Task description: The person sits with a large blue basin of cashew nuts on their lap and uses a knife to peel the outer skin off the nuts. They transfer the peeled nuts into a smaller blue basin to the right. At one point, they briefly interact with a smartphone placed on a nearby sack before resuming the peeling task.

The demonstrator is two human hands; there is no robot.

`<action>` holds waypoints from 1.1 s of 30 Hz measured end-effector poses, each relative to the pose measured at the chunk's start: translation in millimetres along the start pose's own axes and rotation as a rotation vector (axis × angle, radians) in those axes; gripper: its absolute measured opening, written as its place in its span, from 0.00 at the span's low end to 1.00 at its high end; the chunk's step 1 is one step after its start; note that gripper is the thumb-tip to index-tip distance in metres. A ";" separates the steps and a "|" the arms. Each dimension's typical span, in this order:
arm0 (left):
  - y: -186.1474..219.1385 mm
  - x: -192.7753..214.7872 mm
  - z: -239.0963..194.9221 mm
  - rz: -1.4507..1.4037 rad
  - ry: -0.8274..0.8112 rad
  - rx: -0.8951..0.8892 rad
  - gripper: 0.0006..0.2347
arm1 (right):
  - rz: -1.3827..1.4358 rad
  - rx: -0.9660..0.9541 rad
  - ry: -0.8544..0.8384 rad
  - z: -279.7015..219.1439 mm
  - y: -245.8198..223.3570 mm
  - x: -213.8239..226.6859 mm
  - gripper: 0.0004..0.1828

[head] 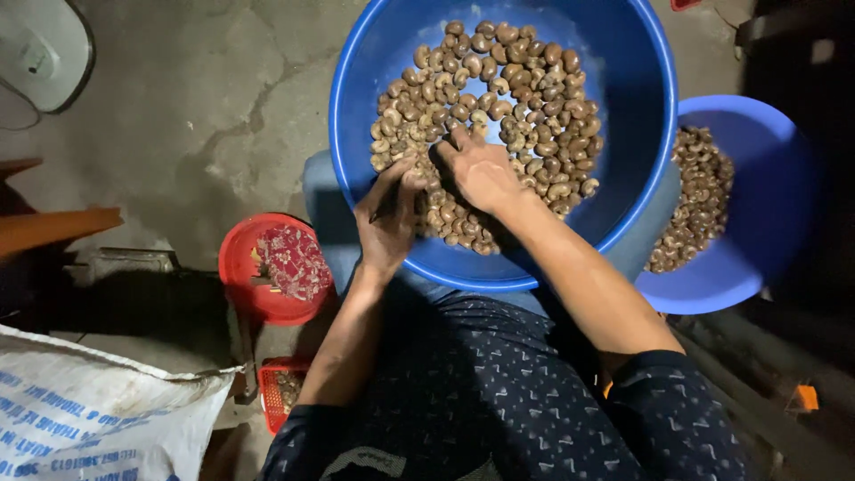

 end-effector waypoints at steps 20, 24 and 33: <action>11.6 -23.0 12.6 -0.045 -0.217 0.037 0.10 | 1.297 -0.056 0.393 -7.5 14.1 24.1 0.17; -3.0 -17.1 14.9 -0.032 -0.173 0.082 0.10 | 1.385 0.033 0.369 -6.9 0.4 43.3 0.23; -4.4 -9.7 20.3 -0.024 -0.181 0.073 0.10 | 1.472 0.065 0.345 -8.6 -6.6 47.5 0.22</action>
Point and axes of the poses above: each hand's wrist, its own z-axis towards the middle knuckle, its own x-axis out of the back of the hand, y = z × x, the point moved 5 cm from there along z, towards the middle knuckle, and after that the axes turned 15 degrees about x, right-handed, at the moved point
